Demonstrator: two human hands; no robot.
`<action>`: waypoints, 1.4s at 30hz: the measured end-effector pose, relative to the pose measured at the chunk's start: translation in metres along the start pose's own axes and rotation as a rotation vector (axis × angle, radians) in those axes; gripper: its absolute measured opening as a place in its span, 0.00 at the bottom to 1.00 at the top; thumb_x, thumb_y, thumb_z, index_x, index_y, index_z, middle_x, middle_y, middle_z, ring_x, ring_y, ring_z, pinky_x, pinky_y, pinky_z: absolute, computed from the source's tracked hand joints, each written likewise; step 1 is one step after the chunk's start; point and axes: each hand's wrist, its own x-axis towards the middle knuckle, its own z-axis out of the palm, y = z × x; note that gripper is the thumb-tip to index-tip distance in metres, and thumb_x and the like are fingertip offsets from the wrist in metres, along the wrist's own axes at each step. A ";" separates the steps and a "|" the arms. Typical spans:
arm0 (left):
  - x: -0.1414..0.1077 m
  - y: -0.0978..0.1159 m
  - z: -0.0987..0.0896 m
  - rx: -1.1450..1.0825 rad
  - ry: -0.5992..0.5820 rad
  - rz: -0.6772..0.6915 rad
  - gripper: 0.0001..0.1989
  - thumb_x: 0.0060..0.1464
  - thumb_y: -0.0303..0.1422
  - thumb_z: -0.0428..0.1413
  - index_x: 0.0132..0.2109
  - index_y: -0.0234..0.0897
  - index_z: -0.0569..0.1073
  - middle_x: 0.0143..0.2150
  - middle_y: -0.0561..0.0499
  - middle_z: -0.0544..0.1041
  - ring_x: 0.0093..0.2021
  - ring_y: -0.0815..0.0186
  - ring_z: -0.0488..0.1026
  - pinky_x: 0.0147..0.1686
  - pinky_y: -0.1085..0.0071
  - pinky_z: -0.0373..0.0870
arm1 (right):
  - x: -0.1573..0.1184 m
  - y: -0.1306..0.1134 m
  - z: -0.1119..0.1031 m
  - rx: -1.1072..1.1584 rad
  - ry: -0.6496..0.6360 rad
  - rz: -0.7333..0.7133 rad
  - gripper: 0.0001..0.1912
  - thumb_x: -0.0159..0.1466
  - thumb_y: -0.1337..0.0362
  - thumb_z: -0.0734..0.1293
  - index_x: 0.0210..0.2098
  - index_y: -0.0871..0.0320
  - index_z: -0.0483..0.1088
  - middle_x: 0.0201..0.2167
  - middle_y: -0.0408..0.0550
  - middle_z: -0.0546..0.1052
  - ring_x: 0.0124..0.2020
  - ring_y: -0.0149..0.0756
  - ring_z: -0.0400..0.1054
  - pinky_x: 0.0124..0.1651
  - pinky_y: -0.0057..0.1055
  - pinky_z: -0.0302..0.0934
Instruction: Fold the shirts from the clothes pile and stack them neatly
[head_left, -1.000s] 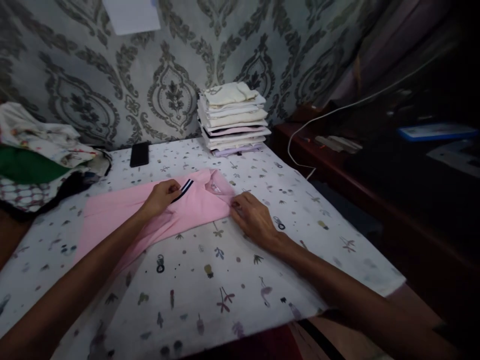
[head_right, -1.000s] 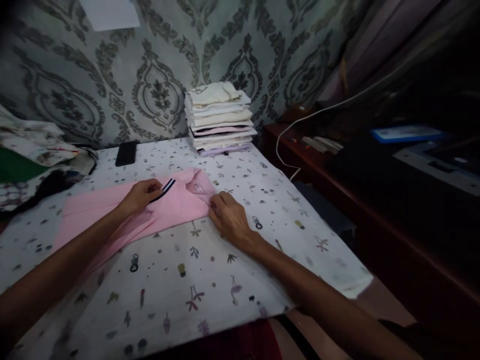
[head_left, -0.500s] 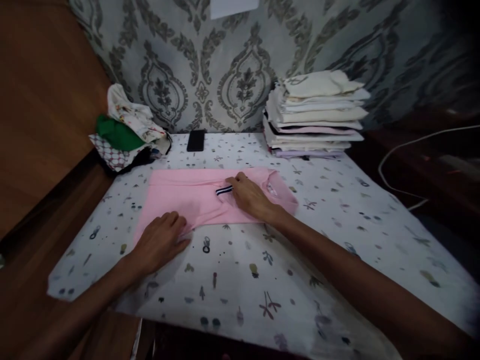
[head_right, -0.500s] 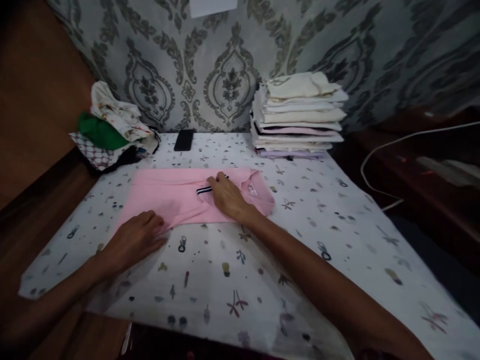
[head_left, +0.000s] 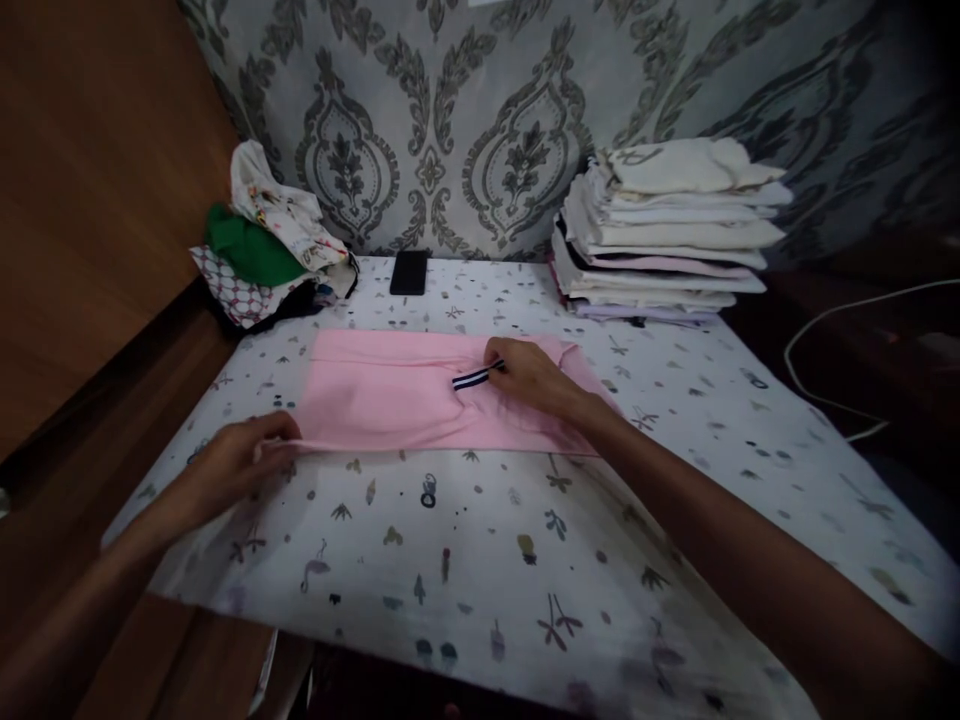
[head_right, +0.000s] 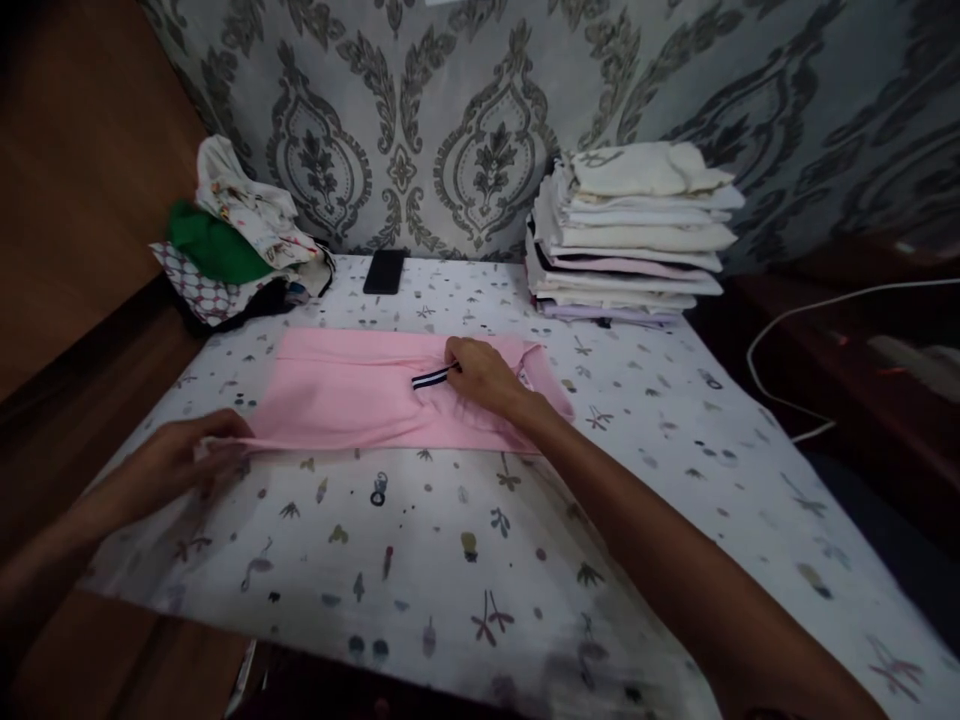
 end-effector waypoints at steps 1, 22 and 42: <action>0.010 -0.003 -0.004 -0.127 0.031 -0.048 0.14 0.56 0.46 0.55 0.36 0.40 0.74 0.30 0.51 0.74 0.29 0.65 0.69 0.27 0.73 0.63 | -0.002 0.000 -0.001 0.025 0.031 0.024 0.08 0.57 0.74 0.62 0.33 0.56 0.66 0.31 0.48 0.75 0.32 0.39 0.67 0.35 0.32 0.56; 0.042 -0.023 0.015 -0.472 0.080 -0.308 0.27 0.48 0.49 0.61 0.51 0.40 0.66 0.23 0.61 0.62 0.20 0.72 0.57 0.20 0.75 0.50 | -0.010 -0.003 0.015 -0.153 0.166 0.130 0.14 0.68 0.67 0.59 0.46 0.61 0.73 0.46 0.58 0.76 0.42 0.46 0.71 0.41 0.36 0.62; 0.026 -0.028 0.011 0.230 0.040 -0.182 0.18 0.62 0.42 0.45 0.54 0.44 0.67 0.30 0.56 0.72 0.29 0.63 0.68 0.31 0.70 0.59 | -0.020 -0.012 0.036 -0.321 0.236 0.138 0.21 0.69 0.66 0.55 0.57 0.59 0.69 0.61 0.60 0.68 0.48 0.50 0.71 0.37 0.39 0.67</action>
